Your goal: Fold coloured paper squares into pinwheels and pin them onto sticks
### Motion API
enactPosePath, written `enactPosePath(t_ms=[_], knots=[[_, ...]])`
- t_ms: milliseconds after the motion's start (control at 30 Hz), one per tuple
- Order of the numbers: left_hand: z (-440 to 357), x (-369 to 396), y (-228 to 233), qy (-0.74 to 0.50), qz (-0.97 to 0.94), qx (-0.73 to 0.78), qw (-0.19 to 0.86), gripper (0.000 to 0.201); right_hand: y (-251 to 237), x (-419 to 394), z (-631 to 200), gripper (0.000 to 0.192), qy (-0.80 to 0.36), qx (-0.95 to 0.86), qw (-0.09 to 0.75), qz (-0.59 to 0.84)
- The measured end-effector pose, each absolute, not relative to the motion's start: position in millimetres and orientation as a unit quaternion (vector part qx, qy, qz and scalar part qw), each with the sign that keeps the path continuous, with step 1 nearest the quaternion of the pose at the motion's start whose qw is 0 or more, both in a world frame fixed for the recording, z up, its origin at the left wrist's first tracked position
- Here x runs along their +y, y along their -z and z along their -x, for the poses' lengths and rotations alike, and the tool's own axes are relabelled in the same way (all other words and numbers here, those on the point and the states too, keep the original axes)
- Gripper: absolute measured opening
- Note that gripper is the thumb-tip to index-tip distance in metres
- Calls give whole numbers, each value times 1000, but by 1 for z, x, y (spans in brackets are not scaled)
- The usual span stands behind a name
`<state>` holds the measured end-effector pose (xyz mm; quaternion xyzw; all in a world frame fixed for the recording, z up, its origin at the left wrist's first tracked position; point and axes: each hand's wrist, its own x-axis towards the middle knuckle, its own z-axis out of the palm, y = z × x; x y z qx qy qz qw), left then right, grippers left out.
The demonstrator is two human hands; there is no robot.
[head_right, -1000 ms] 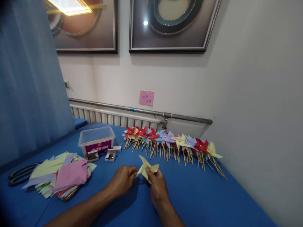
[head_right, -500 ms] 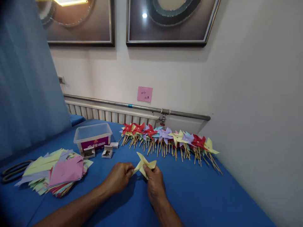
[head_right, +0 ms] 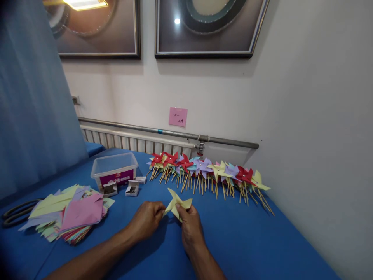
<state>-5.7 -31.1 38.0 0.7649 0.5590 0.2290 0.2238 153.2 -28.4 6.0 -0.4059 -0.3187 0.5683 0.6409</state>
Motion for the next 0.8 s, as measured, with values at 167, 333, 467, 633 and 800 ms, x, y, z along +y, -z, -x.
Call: enactPosePath(t_ms=[167,333,467,633,800], knots=[[6,-30,-37,-234,-762,561,226,27,-7,-29,-152,52,-567,-306,643,414],[6,-30,-37,-227,-762,564,223,27,-7,-29,-152,51,-569,-302,642,416],[6,-31,-39,-218,-766,564,221,27,-6,-28,-152,51,-567,-300,648,410],[6,-31,-39,-219,-768,563,213,26,-5,-28,-152,51,-568,-296,652,407],[5,-31,-38,-215,-767,571,199,25,-5,-28,-152,51,-569,-295,654,401]])
